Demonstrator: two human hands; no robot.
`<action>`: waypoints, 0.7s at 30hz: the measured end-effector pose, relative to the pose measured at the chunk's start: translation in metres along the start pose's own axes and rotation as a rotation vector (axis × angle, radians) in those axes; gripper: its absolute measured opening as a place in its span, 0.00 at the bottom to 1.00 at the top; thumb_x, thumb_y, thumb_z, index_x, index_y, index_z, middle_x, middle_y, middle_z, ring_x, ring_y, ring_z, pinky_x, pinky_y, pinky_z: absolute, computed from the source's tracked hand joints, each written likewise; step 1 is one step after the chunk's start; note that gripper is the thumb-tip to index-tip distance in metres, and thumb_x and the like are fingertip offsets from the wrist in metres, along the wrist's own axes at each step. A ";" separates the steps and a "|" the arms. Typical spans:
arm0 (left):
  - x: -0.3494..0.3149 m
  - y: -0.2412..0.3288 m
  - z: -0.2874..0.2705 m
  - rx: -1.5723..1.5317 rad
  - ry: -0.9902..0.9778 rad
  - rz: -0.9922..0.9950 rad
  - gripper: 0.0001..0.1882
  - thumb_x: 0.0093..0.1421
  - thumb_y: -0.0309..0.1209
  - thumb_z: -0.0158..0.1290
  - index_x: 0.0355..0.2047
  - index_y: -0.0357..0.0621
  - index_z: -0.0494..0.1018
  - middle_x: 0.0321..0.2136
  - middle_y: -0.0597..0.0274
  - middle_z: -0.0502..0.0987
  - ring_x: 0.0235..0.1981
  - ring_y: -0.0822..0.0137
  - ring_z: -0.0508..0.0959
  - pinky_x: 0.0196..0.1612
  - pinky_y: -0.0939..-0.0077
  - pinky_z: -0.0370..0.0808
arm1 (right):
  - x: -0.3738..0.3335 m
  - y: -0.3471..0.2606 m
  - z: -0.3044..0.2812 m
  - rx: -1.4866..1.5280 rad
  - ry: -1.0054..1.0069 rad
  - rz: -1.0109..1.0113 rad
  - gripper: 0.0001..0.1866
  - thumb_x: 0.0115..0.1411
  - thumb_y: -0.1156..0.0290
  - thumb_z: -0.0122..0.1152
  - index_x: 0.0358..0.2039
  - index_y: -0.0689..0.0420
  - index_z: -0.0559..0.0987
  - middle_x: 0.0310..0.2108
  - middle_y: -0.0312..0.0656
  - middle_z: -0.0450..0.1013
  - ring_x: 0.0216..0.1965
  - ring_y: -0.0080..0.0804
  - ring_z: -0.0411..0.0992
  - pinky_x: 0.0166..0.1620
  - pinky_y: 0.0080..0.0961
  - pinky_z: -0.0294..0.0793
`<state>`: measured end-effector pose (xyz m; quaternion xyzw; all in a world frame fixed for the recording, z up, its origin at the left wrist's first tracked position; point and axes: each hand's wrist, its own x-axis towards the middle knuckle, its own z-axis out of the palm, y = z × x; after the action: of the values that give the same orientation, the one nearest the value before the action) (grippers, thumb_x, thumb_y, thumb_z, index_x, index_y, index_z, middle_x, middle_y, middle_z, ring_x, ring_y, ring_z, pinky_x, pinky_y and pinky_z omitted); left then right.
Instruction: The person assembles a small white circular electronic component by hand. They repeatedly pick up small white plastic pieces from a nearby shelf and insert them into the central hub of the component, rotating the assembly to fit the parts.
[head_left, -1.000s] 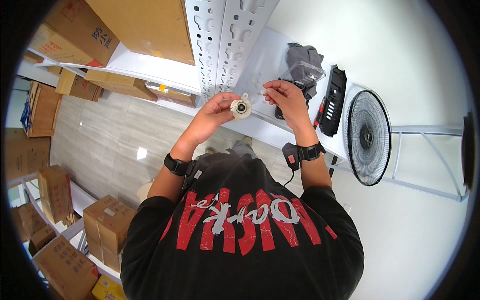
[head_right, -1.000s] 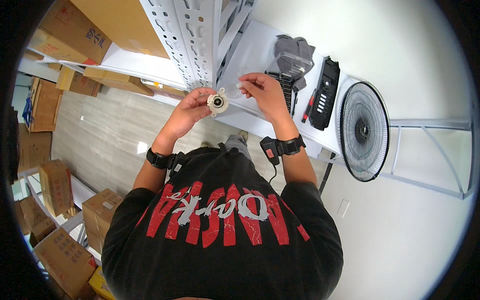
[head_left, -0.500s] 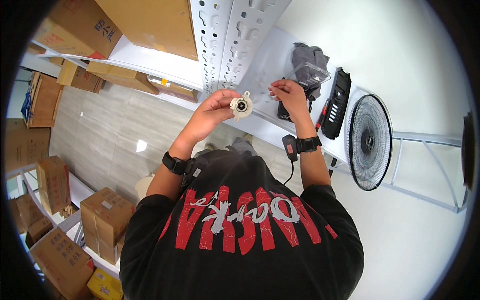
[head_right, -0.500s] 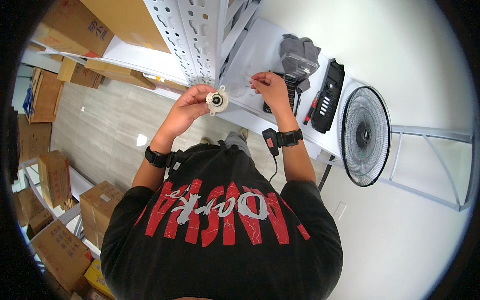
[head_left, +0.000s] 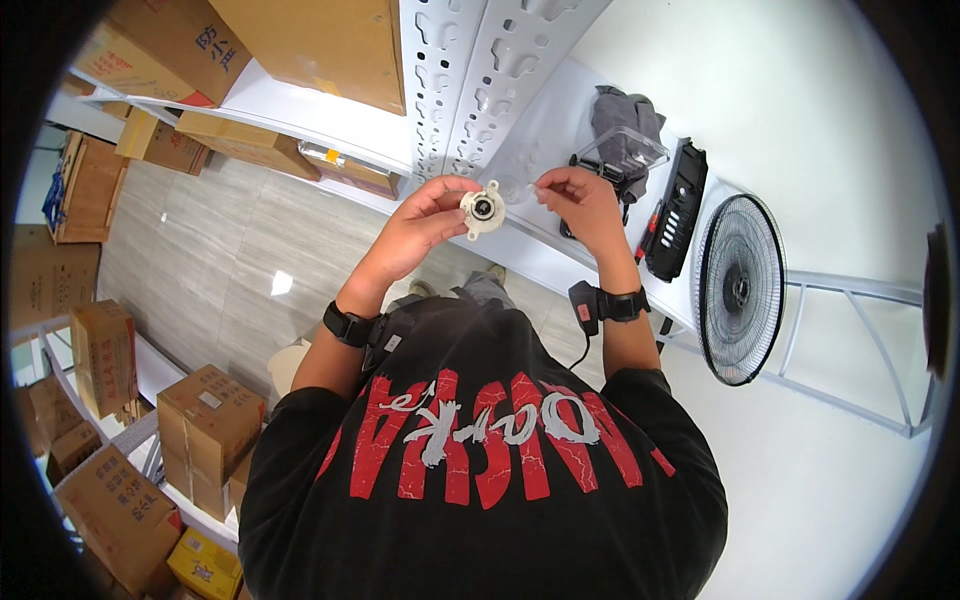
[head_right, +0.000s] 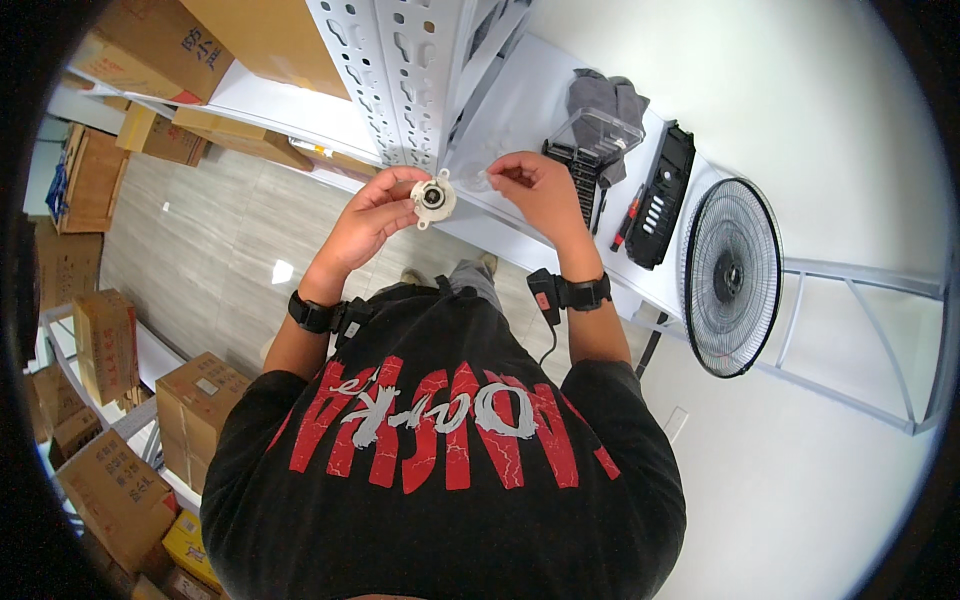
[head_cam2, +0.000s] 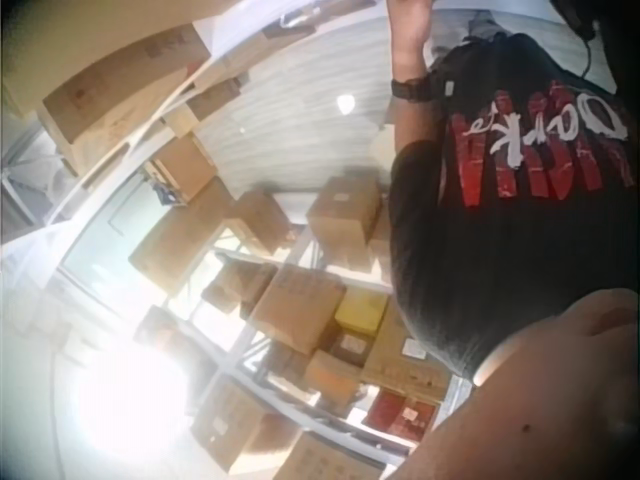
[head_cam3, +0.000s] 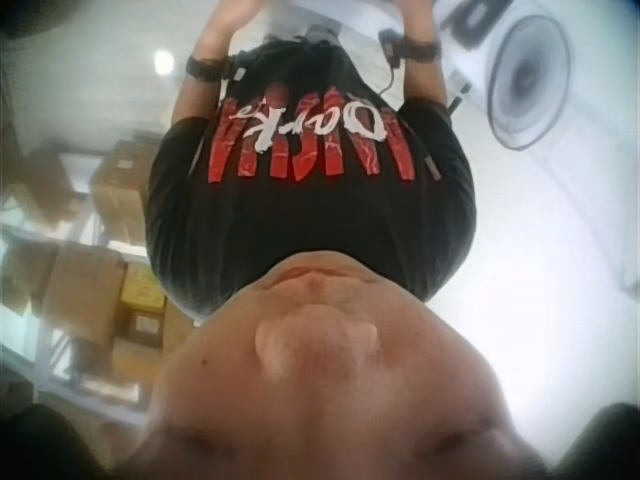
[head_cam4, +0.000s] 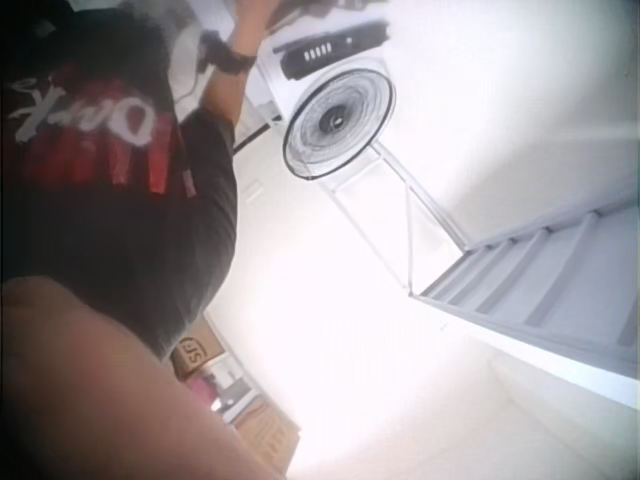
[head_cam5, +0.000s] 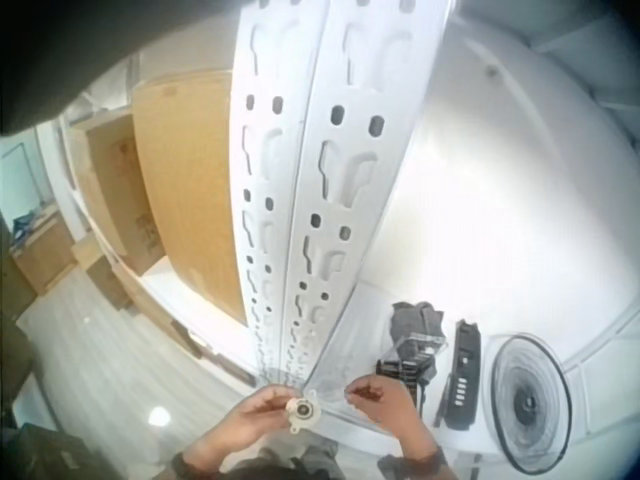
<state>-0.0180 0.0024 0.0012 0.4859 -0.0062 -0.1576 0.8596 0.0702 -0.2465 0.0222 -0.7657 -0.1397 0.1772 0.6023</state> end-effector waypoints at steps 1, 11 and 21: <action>0.000 0.000 0.000 0.010 -0.004 0.007 0.18 0.64 0.20 0.46 0.54 0.44 0.69 0.47 0.63 0.76 0.46 0.74 0.74 0.49 0.79 0.73 | -0.005 -0.009 0.004 -0.025 -0.027 -0.004 0.06 0.57 0.80 0.63 0.36 0.63 0.80 0.30 0.35 0.76 0.32 0.19 0.73 0.37 0.16 0.72; 0.004 -0.001 0.001 0.109 -0.054 0.125 0.17 0.63 0.16 0.48 0.52 0.40 0.69 0.49 0.61 0.76 0.52 0.70 0.74 0.54 0.74 0.72 | -0.021 -0.032 0.020 0.167 -0.162 -0.067 0.06 0.55 0.85 0.63 0.33 0.63 0.80 0.35 0.37 0.75 0.36 0.21 0.73 0.39 0.15 0.72; -0.003 0.007 0.001 0.115 -0.082 0.184 0.18 0.61 0.13 0.49 0.51 0.38 0.70 0.48 0.62 0.76 0.51 0.72 0.75 0.54 0.75 0.72 | -0.023 -0.034 0.010 0.284 -0.252 -0.469 0.12 0.45 0.93 0.63 0.27 0.63 0.80 0.32 0.44 0.77 0.33 0.29 0.76 0.35 0.20 0.75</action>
<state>-0.0190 0.0055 0.0079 0.5251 -0.0948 -0.0972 0.8402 0.0450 -0.2393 0.0557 -0.5927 -0.3603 0.1447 0.7056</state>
